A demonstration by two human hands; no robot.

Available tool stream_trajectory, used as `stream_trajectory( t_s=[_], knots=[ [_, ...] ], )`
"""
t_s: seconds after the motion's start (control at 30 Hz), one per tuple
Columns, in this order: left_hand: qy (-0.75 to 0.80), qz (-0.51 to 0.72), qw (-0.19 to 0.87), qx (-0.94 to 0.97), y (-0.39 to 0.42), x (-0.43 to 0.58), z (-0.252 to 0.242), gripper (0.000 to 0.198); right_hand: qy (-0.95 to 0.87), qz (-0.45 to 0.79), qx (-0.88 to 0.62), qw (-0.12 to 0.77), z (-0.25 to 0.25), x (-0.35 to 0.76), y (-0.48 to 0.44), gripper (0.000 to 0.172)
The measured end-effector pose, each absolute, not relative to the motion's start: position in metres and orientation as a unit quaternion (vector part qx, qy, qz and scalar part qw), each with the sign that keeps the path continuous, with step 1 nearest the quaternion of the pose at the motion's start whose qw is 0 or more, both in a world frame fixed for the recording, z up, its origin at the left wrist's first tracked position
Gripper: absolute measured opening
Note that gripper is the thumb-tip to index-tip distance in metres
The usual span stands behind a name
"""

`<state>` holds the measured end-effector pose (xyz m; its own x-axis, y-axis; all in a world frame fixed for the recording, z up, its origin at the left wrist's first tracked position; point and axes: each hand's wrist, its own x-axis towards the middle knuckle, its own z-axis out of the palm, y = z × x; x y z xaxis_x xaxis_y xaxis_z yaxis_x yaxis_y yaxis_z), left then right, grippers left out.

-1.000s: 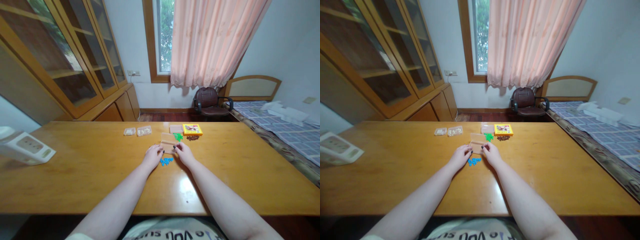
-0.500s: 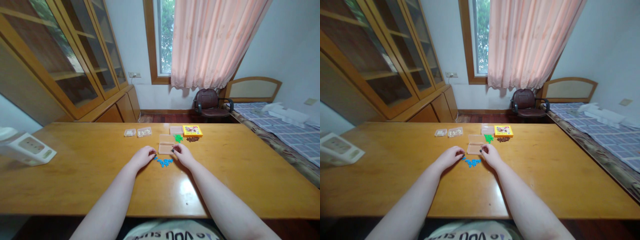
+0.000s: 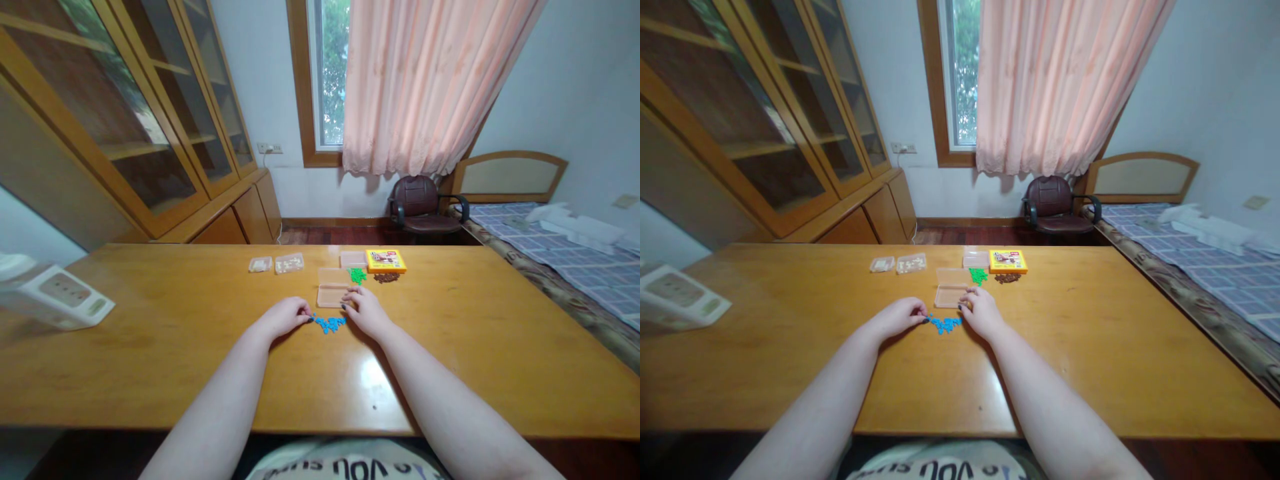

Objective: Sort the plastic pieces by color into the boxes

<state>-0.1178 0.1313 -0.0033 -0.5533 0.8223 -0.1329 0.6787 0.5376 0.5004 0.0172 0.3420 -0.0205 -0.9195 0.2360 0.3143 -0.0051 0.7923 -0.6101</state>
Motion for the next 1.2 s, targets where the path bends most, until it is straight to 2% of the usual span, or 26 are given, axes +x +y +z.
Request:
stream_trajectory(
  t_s=[0.17,0.43,0.87,1.07,1.2],
  knots=[
    [0.864,0.197,0.153,0.437,0.132,-0.118,0.000,0.015,-0.932,0.314,-0.050,0.174,-0.020,0.020,0.340,0.013],
    [0.865,0.217,0.049,0.450,0.137,-0.110,0.009,0.017,-0.937,0.306,-0.050,0.160,-0.017,0.022,0.338,0.013],
    [0.875,0.190,0.076,0.440,0.133,-0.120,-0.002,0.008,-0.924,0.309,-0.068,0.212,-0.011,0.022,0.341,0.018],
    [0.854,0.288,-0.025,0.432,0.137,-0.113,0.004,0.017,-0.956,0.282,-0.070,0.050,0.003,0.031,0.347,0.017],
    [0.848,0.285,-0.028,0.446,0.137,-0.108,0.008,0.023,-0.965,0.259,-0.046,0.002,0.006,0.034,0.349,0.021]
  ],
)
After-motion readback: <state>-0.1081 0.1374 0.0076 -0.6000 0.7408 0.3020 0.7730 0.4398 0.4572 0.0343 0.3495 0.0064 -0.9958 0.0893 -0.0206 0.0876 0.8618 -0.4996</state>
